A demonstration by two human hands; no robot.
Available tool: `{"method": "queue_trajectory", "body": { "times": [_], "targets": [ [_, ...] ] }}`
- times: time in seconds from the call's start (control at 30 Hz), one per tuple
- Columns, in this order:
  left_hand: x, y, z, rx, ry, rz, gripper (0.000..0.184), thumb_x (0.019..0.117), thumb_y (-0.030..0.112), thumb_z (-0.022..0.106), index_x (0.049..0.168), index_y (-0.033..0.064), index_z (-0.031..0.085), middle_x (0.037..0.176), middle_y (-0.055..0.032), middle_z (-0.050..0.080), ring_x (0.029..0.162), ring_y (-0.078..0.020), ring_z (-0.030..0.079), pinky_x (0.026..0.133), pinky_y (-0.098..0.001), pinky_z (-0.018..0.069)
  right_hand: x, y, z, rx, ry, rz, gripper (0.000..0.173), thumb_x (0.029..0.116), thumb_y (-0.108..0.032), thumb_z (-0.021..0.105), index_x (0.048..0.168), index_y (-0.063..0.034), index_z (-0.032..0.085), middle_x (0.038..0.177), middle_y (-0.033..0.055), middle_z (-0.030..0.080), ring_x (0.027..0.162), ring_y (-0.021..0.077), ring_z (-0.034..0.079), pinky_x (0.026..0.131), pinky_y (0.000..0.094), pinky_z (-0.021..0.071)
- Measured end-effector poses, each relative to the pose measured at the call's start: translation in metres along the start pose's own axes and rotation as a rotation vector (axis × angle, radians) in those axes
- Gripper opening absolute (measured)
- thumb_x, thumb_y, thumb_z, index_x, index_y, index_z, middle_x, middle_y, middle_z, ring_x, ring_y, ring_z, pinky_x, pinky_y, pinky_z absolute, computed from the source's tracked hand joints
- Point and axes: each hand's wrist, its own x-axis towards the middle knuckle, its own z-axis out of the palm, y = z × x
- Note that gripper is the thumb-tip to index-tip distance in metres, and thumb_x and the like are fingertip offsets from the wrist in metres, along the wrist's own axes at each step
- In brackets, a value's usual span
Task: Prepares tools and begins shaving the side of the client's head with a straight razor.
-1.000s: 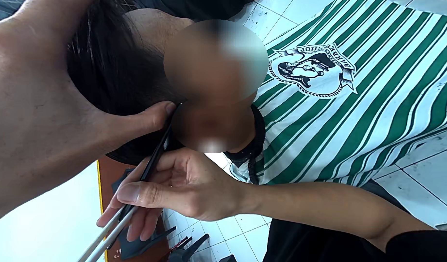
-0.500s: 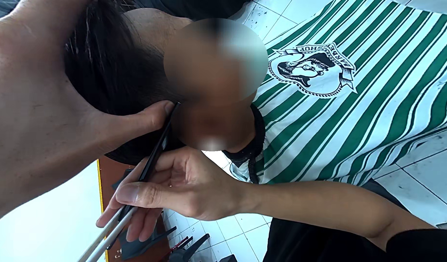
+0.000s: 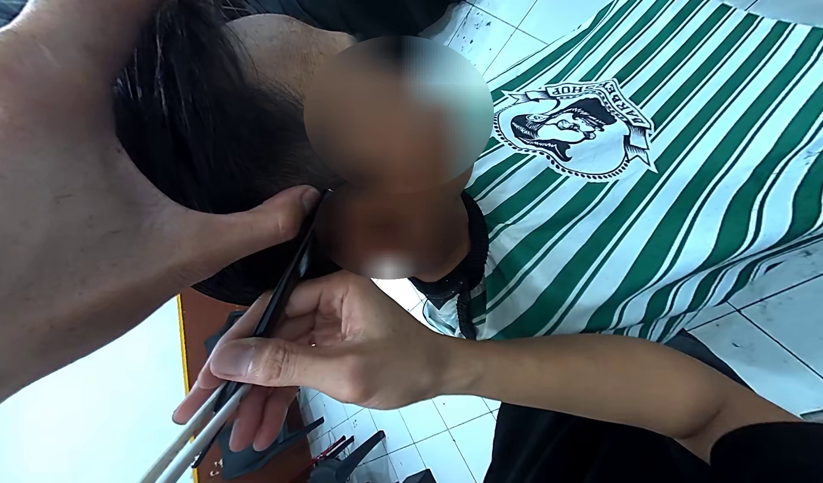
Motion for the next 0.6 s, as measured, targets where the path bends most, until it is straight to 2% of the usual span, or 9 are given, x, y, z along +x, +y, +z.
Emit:
{"method": "queue_trajectory", "body": {
  "times": [0.07,0.17,0.27,0.3,0.37,0.43,0.47,0.53,0.6],
  "targets": [
    [0.009,0.016,-0.010,-0.011,-0.036,0.023,0.101,0.0622,0.083,0.074,0.144,0.0279,0.049,0.125,0.0009,0.063,0.114,-0.0097,0.062,0.095,-0.0372,0.0537,-0.001,0.001,-0.001,0.004,0.010,-0.003,0.014,0.1036,0.004,0.051,0.105,0.0122,0.063,0.091,0.0142,0.074,0.070,0.0120,0.073,0.066,0.0251,0.0626],
    [0.014,0.019,-0.013,-0.016,-0.028,0.056,0.105,0.0609,0.085,0.073,0.145,0.0264,0.048,0.125,-0.0008,0.064,0.113,-0.0103,0.062,0.094,-0.0372,0.0535,-0.001,0.001,-0.001,0.003,0.007,-0.013,0.014,0.1034,0.004,0.052,0.104,0.0124,0.063,0.091,0.0140,0.075,0.070,0.0116,0.072,0.065,0.0249,0.0625],
    [0.021,0.053,-0.043,0.028,-0.167,0.044,0.106,0.0607,0.082,0.075,0.145,0.0238,0.048,0.118,-0.0020,0.063,0.107,-0.0080,0.062,0.084,-0.0363,0.0544,0.000,0.001,0.002,-0.001,0.016,-0.015,0.014,0.1031,0.005,0.052,0.104,0.0129,0.063,0.090,0.0129,0.074,0.069,0.0103,0.071,0.065,0.0241,0.0619],
    [0.019,0.051,-0.041,0.034,-0.140,0.067,0.105,0.0620,0.084,0.072,0.145,0.0237,0.048,0.118,-0.0020,0.063,0.108,-0.0076,0.062,0.085,-0.0357,0.0542,0.000,0.001,0.002,-0.001,0.015,-0.012,0.014,0.1032,0.005,0.052,0.104,0.0130,0.063,0.090,0.0132,0.074,0.069,0.0106,0.072,0.065,0.0244,0.0621],
    [0.012,0.030,-0.017,-0.019,0.033,0.141,0.103,0.0636,0.087,0.068,0.142,0.0216,0.053,0.119,-0.0025,0.066,0.108,-0.0087,0.064,0.088,-0.0340,0.0545,0.000,0.002,-0.001,0.004,0.014,-0.005,0.014,0.1034,0.004,0.052,0.105,0.0126,0.063,0.091,0.0137,0.074,0.070,0.0117,0.072,0.066,0.0250,0.0625],
    [0.014,0.033,-0.021,-0.046,-0.057,0.057,0.105,0.0627,0.083,0.074,0.145,0.0240,0.049,0.126,0.0000,0.063,0.115,-0.0087,0.061,0.097,-0.0359,0.0534,-0.002,0.003,-0.002,0.012,0.013,-0.014,0.013,0.1033,0.005,0.052,0.104,0.0118,0.063,0.091,0.0139,0.075,0.070,0.0123,0.073,0.066,0.0252,0.0628],
    [0.015,0.032,-0.020,-0.053,-0.056,0.065,0.105,0.0630,0.083,0.074,0.145,0.0230,0.049,0.126,-0.0005,0.063,0.115,-0.0089,0.061,0.096,-0.0356,0.0535,-0.002,0.003,-0.002,0.015,0.013,-0.018,0.013,0.1032,0.005,0.052,0.104,0.0118,0.063,0.091,0.0138,0.075,0.070,0.0122,0.073,0.065,0.0251,0.0627],
    [0.013,0.026,-0.014,-0.048,0.034,0.135,0.103,0.0640,0.086,0.069,0.142,0.0202,0.053,0.120,-0.0028,0.065,0.109,-0.0085,0.063,0.089,-0.0327,0.0545,-0.001,0.003,0.000,0.011,0.019,-0.021,0.013,0.1028,0.005,0.052,0.104,0.0122,0.063,0.090,0.0138,0.074,0.070,0.0117,0.072,0.065,0.0250,0.0624],
    [0.018,0.049,-0.038,-0.010,-0.136,0.052,0.105,0.0622,0.081,0.074,0.145,0.0229,0.049,0.120,-0.0016,0.062,0.110,-0.0065,0.061,0.087,-0.0334,0.0536,0.000,0.002,0.001,0.011,0.026,-0.020,0.014,0.1030,0.005,0.052,0.104,0.0131,0.063,0.089,0.0141,0.074,0.069,0.0116,0.072,0.065,0.0251,0.0625]
  ]
}}
